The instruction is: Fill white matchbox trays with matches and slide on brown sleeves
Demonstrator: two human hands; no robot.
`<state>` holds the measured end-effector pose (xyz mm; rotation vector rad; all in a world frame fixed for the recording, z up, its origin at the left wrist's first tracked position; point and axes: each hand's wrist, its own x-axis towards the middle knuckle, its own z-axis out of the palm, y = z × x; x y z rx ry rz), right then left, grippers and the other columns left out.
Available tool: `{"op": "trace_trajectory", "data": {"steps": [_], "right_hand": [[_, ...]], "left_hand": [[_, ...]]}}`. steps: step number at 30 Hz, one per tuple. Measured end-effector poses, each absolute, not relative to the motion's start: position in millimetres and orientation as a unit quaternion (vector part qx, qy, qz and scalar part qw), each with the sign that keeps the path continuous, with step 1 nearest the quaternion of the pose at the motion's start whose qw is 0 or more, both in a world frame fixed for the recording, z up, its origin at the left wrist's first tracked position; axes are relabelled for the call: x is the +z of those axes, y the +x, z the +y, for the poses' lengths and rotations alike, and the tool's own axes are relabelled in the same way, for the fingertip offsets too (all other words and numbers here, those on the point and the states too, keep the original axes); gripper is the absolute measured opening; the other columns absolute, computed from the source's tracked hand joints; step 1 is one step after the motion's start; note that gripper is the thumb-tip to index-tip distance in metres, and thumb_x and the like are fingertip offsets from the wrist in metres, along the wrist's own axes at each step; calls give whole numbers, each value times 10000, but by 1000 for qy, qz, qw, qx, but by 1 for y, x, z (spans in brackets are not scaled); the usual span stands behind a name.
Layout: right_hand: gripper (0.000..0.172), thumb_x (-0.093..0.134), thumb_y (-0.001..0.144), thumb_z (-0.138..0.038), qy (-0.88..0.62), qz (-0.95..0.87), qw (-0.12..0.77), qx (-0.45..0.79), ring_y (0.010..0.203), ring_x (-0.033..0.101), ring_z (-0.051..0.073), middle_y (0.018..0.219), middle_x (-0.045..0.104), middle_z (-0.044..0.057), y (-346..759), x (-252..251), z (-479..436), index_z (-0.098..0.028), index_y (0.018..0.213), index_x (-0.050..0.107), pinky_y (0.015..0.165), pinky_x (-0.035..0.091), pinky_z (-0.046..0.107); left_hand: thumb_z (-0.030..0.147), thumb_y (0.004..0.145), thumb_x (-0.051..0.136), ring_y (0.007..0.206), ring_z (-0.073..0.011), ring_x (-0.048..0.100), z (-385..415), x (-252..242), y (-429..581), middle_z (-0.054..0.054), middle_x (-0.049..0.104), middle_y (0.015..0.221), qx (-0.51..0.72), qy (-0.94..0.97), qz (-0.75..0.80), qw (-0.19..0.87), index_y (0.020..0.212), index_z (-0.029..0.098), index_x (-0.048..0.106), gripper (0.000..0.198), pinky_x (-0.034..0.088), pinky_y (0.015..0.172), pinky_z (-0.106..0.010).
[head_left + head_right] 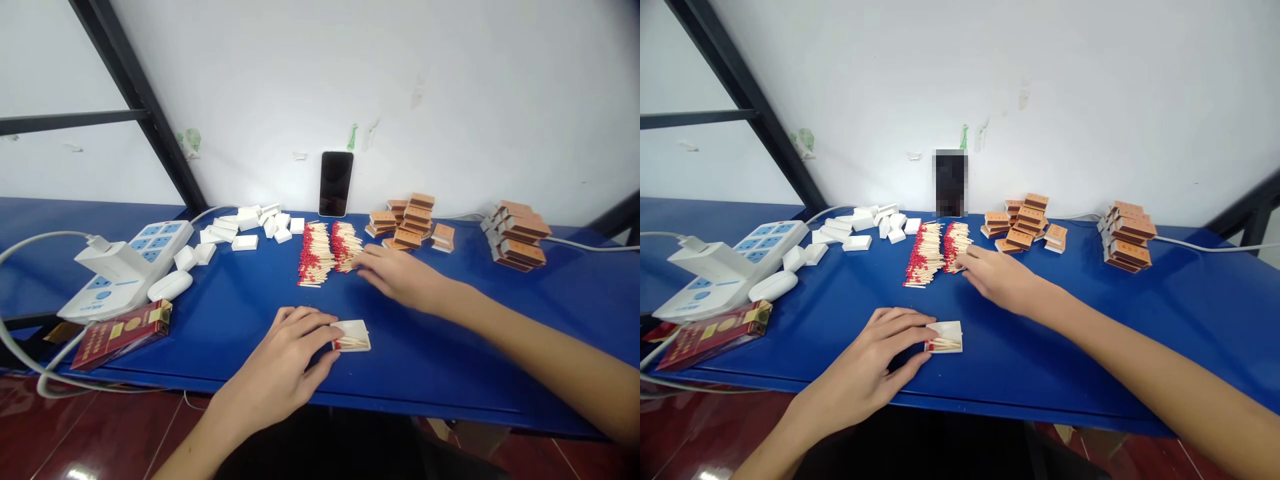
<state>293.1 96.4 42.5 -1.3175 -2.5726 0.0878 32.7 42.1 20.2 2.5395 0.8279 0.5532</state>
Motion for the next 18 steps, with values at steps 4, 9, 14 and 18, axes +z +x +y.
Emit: {"op": "trace_trajectory", "data": {"steps": [4, 9, 14, 18], "right_hand": [[190, 428, 995, -181, -463, -884, 62, -28, 826, 614, 204, 979, 641, 95, 303, 28, 118, -173, 1017, 617, 706, 435, 310], [223, 398, 1024, -230, -464, -883, 53, -51, 818, 625, 203, 1027, 646, 114, 302, 26, 121, -151, 1082, 598, 683, 431, 306], [257, 378, 1030, -225, -452, -888, 27, -82, 739, 620, 187, 1028, 651, 127, 299, 27, 122, -139, 1023, 620, 586, 375, 301], [279, 348, 1033, -218, -448, -886, 10, -119, 676, 593, 173, 1049, 640, 147, 297, 24, 119, -122, 1021, 610, 518, 281, 309]], "left_hand": [[208, 1019, 452, 1209, -257, 503, 42, 21, 31, -47, 603, 1313, 180, 920, 295, 184, 1240, 295, 626, 294, 376, 1015, -452], [195, 1020, 444, 1195, -246, 502, 41, 23, 31, -44, 597, 1313, 177, 923, 288, 183, 1358, 301, 534, 366, 381, 1018, -450], [206, 1012, 473, 1175, -234, 529, 43, 21, 33, -46, 625, 1281, 193, 918, 291, 188, 1342, 290, 544, 347, 392, 1022, -429], [201, 1012, 469, 1167, -232, 517, 42, 22, 32, -48, 606, 1270, 186, 919, 291, 188, 1364, 296, 521, 369, 387, 1021, -430]]}}
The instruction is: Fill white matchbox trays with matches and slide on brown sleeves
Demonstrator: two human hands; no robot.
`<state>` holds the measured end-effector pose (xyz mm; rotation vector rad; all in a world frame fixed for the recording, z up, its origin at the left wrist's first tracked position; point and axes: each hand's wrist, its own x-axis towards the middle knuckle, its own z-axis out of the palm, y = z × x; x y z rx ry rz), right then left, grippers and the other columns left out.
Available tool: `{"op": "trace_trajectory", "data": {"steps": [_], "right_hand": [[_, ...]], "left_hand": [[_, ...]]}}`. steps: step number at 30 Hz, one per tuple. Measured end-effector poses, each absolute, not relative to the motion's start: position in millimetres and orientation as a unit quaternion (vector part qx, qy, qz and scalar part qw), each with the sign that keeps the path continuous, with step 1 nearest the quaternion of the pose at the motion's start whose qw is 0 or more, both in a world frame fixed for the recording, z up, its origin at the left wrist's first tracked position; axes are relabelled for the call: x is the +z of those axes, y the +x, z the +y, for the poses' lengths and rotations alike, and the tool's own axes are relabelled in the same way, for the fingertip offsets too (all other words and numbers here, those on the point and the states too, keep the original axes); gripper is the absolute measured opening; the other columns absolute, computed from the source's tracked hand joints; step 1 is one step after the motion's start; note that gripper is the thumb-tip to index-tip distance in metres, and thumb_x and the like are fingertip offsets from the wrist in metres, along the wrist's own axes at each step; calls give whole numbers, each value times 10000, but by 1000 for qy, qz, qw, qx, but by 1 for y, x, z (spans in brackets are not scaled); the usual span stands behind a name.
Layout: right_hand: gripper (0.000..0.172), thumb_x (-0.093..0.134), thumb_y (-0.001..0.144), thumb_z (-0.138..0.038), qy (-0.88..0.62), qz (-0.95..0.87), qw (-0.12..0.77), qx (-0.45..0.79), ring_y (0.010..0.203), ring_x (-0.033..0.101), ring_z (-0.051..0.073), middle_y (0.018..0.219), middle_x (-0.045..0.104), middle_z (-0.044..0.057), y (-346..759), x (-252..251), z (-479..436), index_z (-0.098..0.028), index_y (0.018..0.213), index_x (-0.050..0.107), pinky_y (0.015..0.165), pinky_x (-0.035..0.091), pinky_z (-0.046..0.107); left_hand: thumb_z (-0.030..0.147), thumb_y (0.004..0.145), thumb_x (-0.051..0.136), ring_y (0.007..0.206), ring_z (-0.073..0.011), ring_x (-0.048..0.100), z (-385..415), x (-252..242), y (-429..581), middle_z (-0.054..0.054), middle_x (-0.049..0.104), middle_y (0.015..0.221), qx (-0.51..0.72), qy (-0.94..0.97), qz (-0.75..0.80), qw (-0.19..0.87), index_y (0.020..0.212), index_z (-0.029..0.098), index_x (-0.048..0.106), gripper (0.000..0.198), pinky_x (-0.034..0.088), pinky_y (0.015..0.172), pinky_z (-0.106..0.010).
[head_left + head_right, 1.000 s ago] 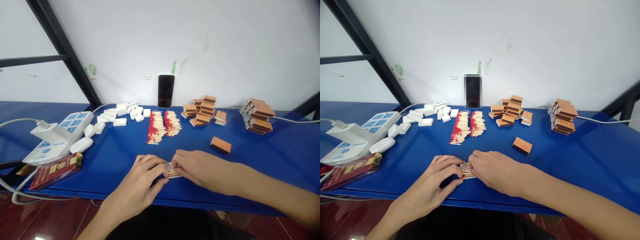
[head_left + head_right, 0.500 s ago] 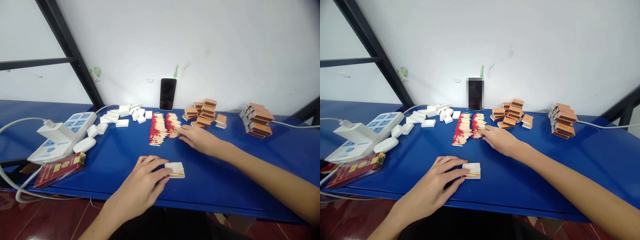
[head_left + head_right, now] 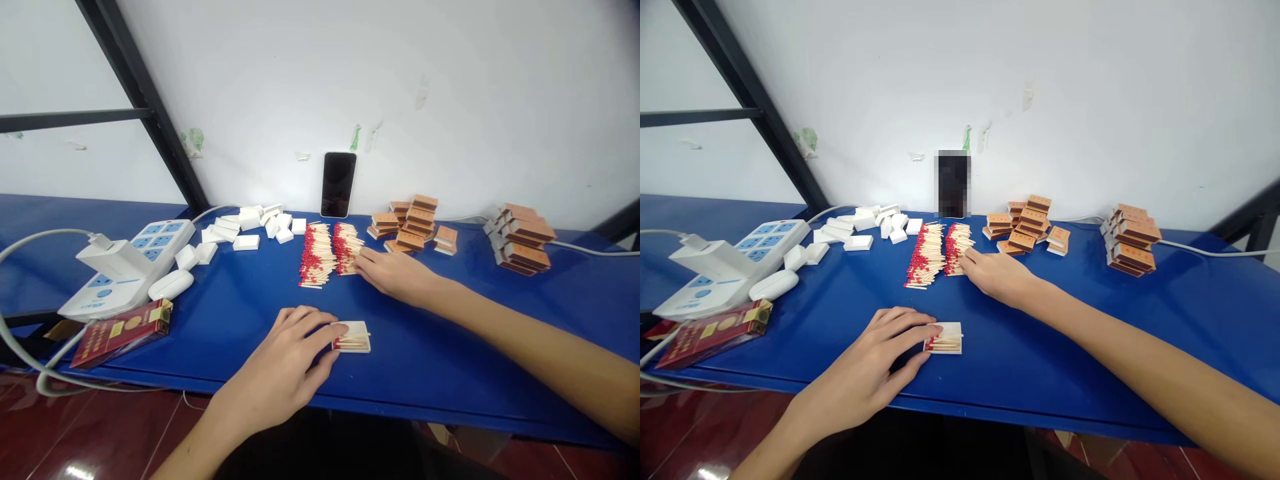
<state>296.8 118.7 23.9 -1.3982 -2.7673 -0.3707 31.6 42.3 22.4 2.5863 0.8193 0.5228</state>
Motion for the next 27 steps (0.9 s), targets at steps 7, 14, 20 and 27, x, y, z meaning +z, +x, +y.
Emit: {"op": "trace_trajectory", "data": {"steps": [7, 14, 20, 27], "right_hand": [[258, 334, 1037, -251, -444, -889, 38, -100, 676, 574, 179, 957, 612, 104, 294, 31, 94, -147, 976, 562, 527, 321, 305], [114, 442, 1005, -247, -425, -896, 86, 98, 695, 582, 144, 936, 622, 24, 282, 49, 55, -210, 936, 524, 609, 419, 284], [153, 491, 990, -253, -392, -911, 47, 118, 681, 585, 152, 887, 625, 24, 262, 62, 39, -198, 909, 608, 583, 403, 288], [196, 447, 1013, -273, -426, -896, 90, 81, 848, 618, 189, 985, 632, 52, 285, 49, 71, -197, 1056, 622, 723, 454, 310]], "left_hand": [[146, 983, 442, 1094, -263, 483, 42, 26, 32, -76, 503, 1231, 131, 931, 294, 171, 1358, 359, 525, 438, 417, 928, -449], [191, 993, 479, 1119, -250, 485, 42, 22, 30, -68, 544, 1245, 168, 907, 320, 217, 1353, 284, 475, 372, 404, 978, -428], [203, 972, 543, 1124, -232, 493, 40, 20, 30, -46, 565, 1239, 190, 888, 338, 247, 1320, 281, 437, 371, 405, 993, -410], [209, 997, 501, 1134, -225, 496, 43, 20, 31, -40, 577, 1244, 173, 910, 312, 211, 1230, 258, 552, 244, 368, 1016, -411]]}}
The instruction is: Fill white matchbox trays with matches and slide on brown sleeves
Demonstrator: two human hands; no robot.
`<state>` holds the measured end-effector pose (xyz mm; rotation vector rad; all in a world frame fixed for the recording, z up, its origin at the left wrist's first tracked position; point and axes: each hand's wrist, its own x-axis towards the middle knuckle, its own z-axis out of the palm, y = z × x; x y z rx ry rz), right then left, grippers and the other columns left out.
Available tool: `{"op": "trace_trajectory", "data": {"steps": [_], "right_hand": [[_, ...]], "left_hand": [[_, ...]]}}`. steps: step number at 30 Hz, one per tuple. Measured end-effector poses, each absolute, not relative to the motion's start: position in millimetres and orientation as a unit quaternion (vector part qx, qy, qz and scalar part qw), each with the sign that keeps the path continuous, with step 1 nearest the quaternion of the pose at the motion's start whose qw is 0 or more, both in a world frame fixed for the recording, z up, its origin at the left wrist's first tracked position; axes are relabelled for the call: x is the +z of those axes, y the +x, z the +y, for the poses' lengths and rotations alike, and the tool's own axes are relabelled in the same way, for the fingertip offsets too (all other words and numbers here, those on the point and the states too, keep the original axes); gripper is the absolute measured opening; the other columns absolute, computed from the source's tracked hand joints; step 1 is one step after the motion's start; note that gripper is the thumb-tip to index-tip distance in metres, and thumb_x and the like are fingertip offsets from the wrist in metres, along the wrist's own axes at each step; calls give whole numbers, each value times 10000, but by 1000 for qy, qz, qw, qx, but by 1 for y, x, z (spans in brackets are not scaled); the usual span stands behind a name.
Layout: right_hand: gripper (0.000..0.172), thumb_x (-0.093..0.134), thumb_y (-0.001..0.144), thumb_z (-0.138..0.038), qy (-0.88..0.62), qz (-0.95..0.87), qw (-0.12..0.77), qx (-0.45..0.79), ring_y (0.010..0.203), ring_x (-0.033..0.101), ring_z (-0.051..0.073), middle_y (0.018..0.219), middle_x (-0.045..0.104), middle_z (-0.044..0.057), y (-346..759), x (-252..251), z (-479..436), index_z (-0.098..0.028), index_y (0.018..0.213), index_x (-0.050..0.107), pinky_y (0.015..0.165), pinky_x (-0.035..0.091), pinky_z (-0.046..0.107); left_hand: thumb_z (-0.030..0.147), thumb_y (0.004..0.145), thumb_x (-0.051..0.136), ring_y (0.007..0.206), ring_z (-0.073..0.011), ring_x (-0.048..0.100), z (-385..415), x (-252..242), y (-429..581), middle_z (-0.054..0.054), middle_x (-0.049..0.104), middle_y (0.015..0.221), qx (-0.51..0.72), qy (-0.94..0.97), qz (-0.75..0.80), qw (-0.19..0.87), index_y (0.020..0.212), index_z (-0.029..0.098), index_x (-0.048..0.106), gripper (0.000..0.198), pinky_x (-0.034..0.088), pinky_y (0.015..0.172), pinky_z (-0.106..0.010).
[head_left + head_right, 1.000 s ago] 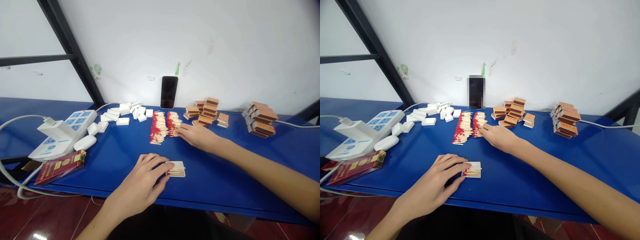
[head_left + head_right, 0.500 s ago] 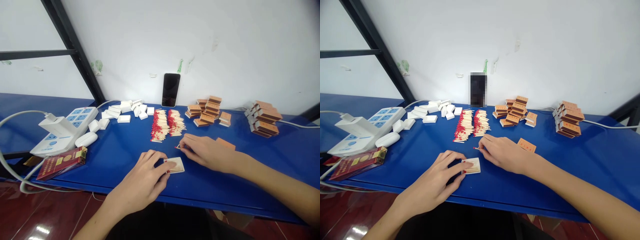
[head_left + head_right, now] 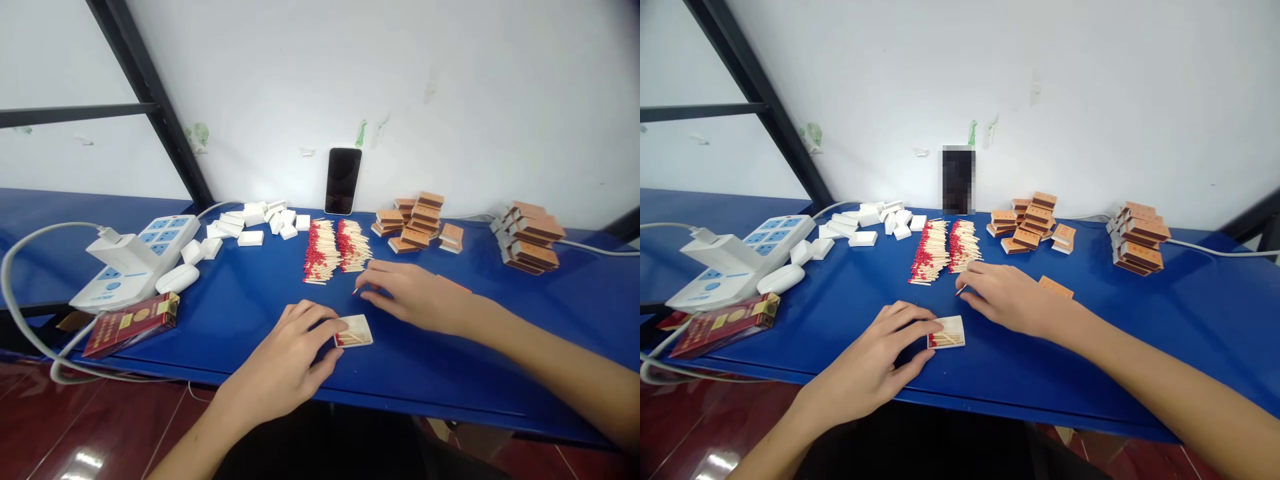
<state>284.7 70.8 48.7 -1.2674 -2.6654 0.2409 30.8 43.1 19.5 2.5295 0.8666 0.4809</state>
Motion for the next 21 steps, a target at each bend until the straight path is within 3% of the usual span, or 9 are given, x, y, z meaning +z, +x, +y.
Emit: {"op": "trace_trajectory", "data": {"steps": [2, 7, 13, 21], "right_hand": [[202, 441, 1017, -292, -433, -896, 77, 67, 858, 615, 195, 1023, 615, 63, 293, 41, 80, -197, 1072, 611, 745, 457, 324], [176, 434, 1012, -254, -444, -887, 93, 80, 796, 578, 176, 920, 600, 42, 297, 27, 93, -196, 898, 555, 696, 442, 304], [149, 468, 996, -268, -476, -867, 142, 41, 892, 592, 208, 1019, 616, 74, 291, 16, 112, -189, 1010, 594, 780, 456, 339], [179, 442, 1010, -268, -473, -866, 140, 86, 895, 589, 196, 987, 602, 56, 293, 18, 106, -197, 949, 594, 782, 451, 330]], "left_hand": [[210, 1001, 492, 1139, -226, 490, 43, 19, 31, -48, 569, 1255, 172, 914, 308, 202, 1231, 245, 554, 241, 366, 1014, -414], [199, 1002, 482, 1141, -221, 485, 43, 19, 31, -36, 564, 1250, 173, 917, 301, 199, 1174, 252, 573, 201, 363, 1012, -421], [191, 990, 483, 1125, -229, 499, 42, 20, 32, -56, 570, 1239, 169, 920, 305, 181, 1229, 228, 569, 257, 386, 1001, -427], [203, 989, 487, 1127, -238, 509, 43, 19, 32, -68, 575, 1229, 175, 920, 302, 176, 1207, 222, 603, 248, 412, 976, -422]]}}
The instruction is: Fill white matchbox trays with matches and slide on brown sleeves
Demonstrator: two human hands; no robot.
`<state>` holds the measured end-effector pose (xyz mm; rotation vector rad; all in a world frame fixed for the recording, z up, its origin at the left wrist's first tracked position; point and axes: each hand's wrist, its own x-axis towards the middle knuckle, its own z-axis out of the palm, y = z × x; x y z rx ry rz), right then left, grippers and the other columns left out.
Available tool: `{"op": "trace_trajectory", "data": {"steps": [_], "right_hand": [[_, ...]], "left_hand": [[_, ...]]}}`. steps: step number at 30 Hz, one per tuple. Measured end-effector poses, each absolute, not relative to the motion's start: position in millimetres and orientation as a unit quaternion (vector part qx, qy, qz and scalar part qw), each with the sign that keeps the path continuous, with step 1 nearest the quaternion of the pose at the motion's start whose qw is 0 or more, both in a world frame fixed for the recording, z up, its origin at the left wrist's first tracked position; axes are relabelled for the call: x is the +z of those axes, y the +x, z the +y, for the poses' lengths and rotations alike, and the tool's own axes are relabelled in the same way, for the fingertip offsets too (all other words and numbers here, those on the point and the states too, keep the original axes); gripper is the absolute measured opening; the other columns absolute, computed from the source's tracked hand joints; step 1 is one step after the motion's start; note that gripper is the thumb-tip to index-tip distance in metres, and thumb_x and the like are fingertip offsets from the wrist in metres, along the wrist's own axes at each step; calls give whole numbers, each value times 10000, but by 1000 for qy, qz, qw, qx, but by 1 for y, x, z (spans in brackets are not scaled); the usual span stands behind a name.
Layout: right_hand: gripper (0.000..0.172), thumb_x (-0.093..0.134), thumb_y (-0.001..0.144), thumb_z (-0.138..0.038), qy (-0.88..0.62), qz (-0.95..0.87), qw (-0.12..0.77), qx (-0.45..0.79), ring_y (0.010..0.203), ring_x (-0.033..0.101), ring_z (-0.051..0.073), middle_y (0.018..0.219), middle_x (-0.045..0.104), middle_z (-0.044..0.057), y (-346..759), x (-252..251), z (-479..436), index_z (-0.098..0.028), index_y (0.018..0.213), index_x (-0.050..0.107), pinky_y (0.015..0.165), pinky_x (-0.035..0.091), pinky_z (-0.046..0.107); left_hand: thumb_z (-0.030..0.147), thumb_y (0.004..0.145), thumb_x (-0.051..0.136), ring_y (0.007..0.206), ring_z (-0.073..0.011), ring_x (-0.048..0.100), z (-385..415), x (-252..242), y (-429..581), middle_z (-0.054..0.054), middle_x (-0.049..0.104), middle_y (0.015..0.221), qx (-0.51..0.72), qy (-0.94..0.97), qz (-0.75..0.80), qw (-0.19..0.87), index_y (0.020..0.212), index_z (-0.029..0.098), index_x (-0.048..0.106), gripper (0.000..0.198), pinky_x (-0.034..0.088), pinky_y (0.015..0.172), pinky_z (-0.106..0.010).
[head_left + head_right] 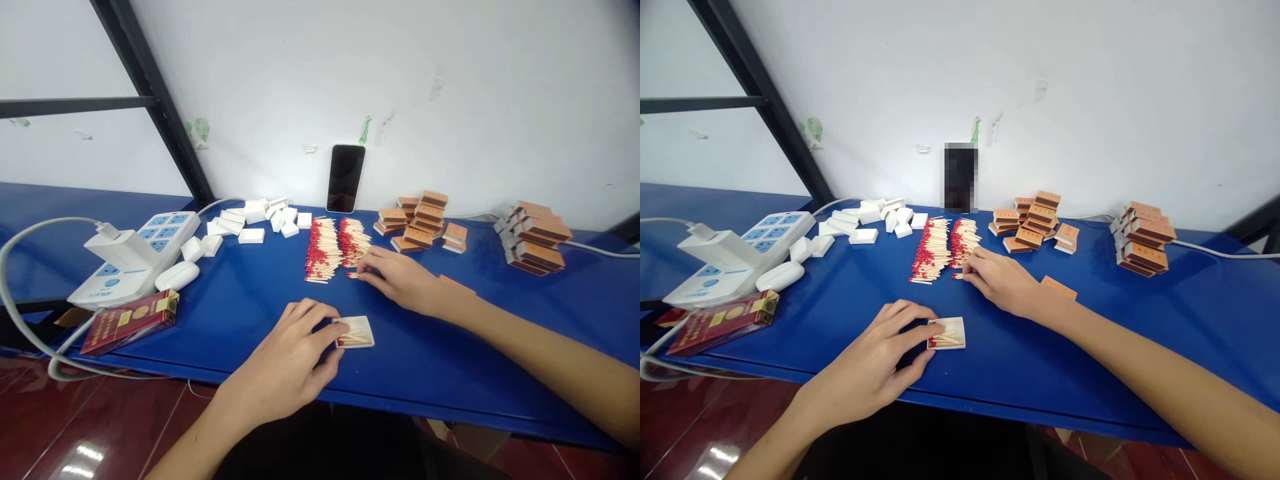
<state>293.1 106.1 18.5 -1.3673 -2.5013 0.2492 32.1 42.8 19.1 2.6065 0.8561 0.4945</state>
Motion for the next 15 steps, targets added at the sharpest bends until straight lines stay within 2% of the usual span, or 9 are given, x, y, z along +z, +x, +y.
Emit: {"op": "trace_trajectory", "data": {"steps": [7, 12, 15], "right_hand": [[217, 448, 1015, -361, -488, -848, 113, 173, 824, 585, 171, 935, 605, 33, 294, 31, 78, -215, 914, 572, 721, 437, 304], [293, 423, 1011, -433, -471, -856, 2, 212, 754, 583, 176, 883, 631, 31, 294, 53, 80, -208, 896, 572, 657, 429, 301], [292, 404, 1016, -401, -447, -877, -51, 167, 697, 587, 172, 873, 634, 39, 292, 58, 80, -198, 900, 579, 613, 415, 300]], "left_hand": [[195, 997, 472, 1132, -229, 498, 43, 19, 31, -53, 572, 1229, 170, 919, 300, 191, 1170, 232, 595, 216, 388, 985, -422], [192, 988, 499, 1154, -221, 496, 41, 19, 31, -33, 582, 1246, 176, 912, 308, 205, 1216, 253, 550, 241, 367, 1026, -423], [208, 972, 541, 1145, -219, 502, 41, 19, 31, -29, 590, 1223, 186, 897, 331, 228, 1226, 259, 509, 262, 383, 1028, -412]]}}
